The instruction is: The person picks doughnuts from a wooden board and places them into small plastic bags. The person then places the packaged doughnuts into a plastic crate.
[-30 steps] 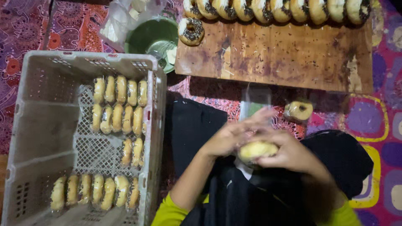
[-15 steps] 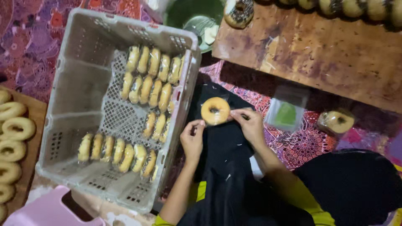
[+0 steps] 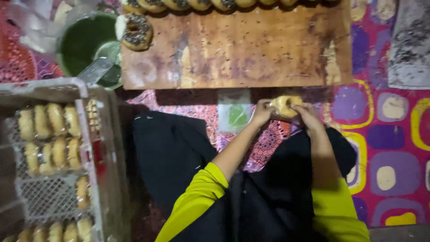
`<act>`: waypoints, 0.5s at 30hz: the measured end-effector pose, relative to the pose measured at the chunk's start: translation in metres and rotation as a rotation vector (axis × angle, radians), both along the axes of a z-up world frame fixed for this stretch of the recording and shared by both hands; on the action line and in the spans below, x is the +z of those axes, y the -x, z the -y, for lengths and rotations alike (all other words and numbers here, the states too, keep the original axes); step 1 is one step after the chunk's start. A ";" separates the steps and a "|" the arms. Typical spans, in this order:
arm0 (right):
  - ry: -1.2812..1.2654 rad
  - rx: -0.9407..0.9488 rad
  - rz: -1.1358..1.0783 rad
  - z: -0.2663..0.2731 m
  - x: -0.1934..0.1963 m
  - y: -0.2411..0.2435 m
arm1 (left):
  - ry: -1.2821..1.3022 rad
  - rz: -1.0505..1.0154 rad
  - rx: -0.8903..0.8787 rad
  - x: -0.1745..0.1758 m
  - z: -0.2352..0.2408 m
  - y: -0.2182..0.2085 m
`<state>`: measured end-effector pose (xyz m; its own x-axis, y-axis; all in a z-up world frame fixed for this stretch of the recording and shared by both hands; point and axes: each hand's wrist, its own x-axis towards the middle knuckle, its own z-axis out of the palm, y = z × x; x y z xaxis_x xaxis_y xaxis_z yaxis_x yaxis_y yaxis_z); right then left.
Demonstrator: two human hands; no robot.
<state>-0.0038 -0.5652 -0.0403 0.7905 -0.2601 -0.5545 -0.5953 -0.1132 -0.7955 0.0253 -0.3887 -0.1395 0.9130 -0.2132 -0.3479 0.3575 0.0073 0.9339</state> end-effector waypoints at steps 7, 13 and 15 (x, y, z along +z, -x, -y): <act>-0.569 0.152 -0.101 0.004 0.009 0.009 | 0.175 -0.094 0.081 0.029 -0.053 0.040; -1.145 0.325 0.613 -0.096 0.107 0.053 | 0.191 0.058 0.031 0.140 -0.156 0.071; -1.013 0.566 0.867 -0.132 0.146 0.060 | -0.144 0.187 -0.034 0.172 -0.203 0.080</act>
